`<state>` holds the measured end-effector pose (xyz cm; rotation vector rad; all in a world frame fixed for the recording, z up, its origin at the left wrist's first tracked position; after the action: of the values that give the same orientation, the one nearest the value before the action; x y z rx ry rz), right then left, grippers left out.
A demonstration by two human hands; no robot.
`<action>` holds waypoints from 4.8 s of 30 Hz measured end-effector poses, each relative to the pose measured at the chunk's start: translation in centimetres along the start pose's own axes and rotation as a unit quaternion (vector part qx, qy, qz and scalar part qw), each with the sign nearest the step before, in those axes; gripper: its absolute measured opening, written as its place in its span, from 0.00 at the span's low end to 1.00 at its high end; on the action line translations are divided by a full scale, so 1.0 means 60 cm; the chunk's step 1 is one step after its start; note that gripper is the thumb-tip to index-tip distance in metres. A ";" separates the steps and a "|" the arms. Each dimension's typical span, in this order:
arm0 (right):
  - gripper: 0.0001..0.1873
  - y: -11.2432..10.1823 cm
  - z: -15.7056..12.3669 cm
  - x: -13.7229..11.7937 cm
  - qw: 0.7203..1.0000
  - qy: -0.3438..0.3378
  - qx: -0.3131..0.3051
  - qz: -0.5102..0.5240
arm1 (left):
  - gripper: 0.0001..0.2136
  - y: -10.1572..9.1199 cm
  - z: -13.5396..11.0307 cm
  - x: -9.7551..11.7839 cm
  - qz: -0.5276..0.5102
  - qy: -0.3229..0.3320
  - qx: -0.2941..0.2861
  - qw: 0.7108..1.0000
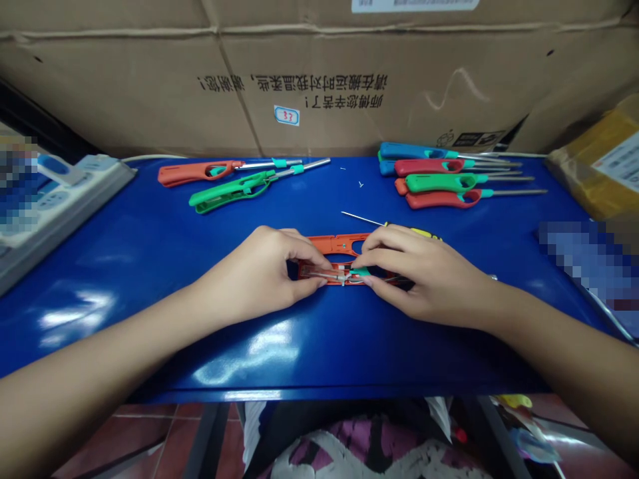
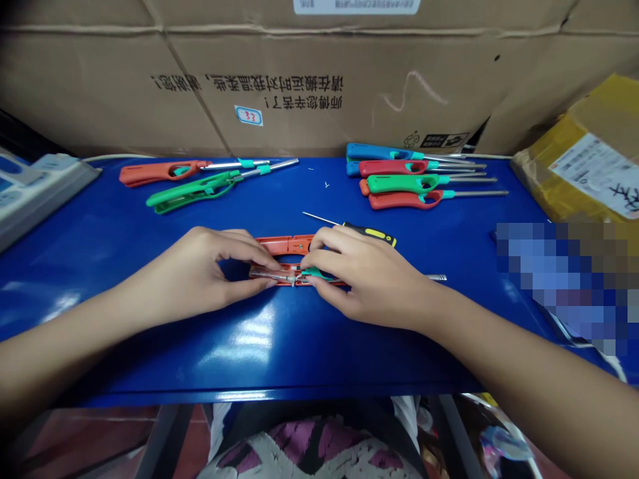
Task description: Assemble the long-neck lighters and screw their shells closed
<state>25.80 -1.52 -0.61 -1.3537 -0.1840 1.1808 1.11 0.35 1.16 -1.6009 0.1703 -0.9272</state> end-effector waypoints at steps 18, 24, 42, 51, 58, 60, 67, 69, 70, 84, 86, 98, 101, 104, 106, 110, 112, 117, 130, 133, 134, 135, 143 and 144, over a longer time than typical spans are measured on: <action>0.28 -0.009 -0.012 -0.008 0.979 -0.070 -0.154 -0.112 | 0.07 0.002 0.005 -0.006 -0.018 0.022 0.010 1.000; 0.31 -0.013 -0.014 -0.005 0.986 -0.044 -0.137 -0.082 | 0.07 0.000 0.003 -0.003 -0.007 0.029 0.011 0.999; 0.17 -0.038 -0.005 0.005 0.998 -0.006 -0.039 -0.059 | 0.11 0.001 -0.004 -0.002 0.100 0.210 0.079 0.969; 0.05 -0.039 -0.005 0.013 0.996 0.030 -0.083 -0.024 | 0.16 0.036 -0.001 -0.003 0.207 0.247 0.075 0.944; 0.06 -0.050 -0.009 0.012 0.991 0.075 -0.110 -0.017 | 0.14 0.038 0.002 -0.002 0.228 0.268 0.084 0.932; 0.06 -0.055 -0.009 0.012 0.990 0.076 -0.115 -0.009 | 0.14 0.038 0.002 -0.003 0.230 0.272 0.087 0.930; 0.06 -0.060 -0.006 0.012 0.989 0.097 -0.115 0.001 | 0.14 0.040 0.001 -0.004 0.229 0.274 0.104 0.928; 0.06 -0.062 -0.007 0.013 0.989 0.105 -0.103 0.001 | 0.14 0.038 0.000 -0.003 0.213 0.269 0.106 0.933; 0.07 -0.063 -0.008 0.014 0.990 0.107 -0.091 -0.006 | 0.14 0.036 0.000 -0.004 0.203 0.263 0.104 0.938; 0.05 -0.032 0.003 0.054 0.992 0.044 0.002 -0.121 | 0.16 0.023 0.022 -0.049 0.165 0.105 0.122 0.973; 0.05 -0.029 0.006 0.055 0.992 0.043 0.005 -0.116 | 0.17 0.023 0.021 -0.047 0.166 0.100 0.112 0.975; 0.06 -0.028 0.007 0.035 0.980 0.156 0.103 0.069 | 0.18 0.014 0.018 -0.053 0.165 0.097 0.166 0.967; 0.10 -0.033 0.008 0.029 0.947 0.222 0.108 0.207 | 0.17 0.006 0.013 -0.048 0.190 0.124 0.192 0.955; 0.12 -0.037 0.006 0.029 0.938 0.232 0.108 0.232 | 0.16 0.000 0.008 -0.040 0.199 0.150 0.211 0.945; 0.17 -0.041 0.002 0.030 0.967 0.187 0.098 0.140 | 0.17 -0.001 0.006 -0.034 0.186 0.161 0.200 0.949; 0.22 -0.043 -0.005 0.025 0.996 0.079 0.027 -0.040 | 0.18 0.000 0.004 -0.019 0.156 0.177 0.116 0.965; 0.19 -0.043 -0.006 0.022 0.998 0.058 -0.001 -0.039 | 0.15 -0.001 0.003 -0.013 0.156 0.179 0.079 0.968; 0.17 -0.041 -0.007 0.020 0.998 0.043 -0.037 -0.023 | 0.15 -0.003 0.002 -0.010 0.165 0.157 0.037 0.973; 0.16 -0.033 -0.004 0.017 0.992 0.051 -0.084 -0.075 | 0.15 0.005 0.001 -0.012 0.214 0.135 0.003 0.967; 0.16 -0.031 -0.004 0.017 0.992 0.052 -0.086 -0.077 | 0.15 0.005 0.001 -0.013 0.210 0.138 -0.001 0.968; 0.17 -0.030 -0.004 0.016 0.992 0.053 -0.085 -0.080 | 0.15 0.005 0.001 -0.013 0.212 0.138 -0.003 0.968; 0.17 -0.029 -0.005 0.016 0.992 0.054 -0.082 -0.084 | 0.15 0.005 0.001 -0.013 0.216 0.139 -0.005 0.967; 0.13 -0.023 -0.004 0.007 0.989 0.081 -0.067 -0.105 | 0.11 0.011 -0.005 0.005 0.305 0.132 0.003 0.943; 0.13 -0.022 -0.004 0.006 0.988 0.084 -0.065 -0.108 | 0.11 0.012 -0.006 0.009 0.324 0.134 0.006 0.937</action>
<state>26.83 -1.10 0.24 -1.5004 -0.2838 0.8814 1.52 -0.46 0.79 -1.2680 0.8296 -0.6134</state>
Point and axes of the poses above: each hand's wrist, its own z-axis towards the middle knuckle, its own y-axis out of the palm, x = y × z, the point moved 1 cm from there along z, towards the middle knuckle, and after that the axes turned 10 degrees about z, right-handed, at the moved point
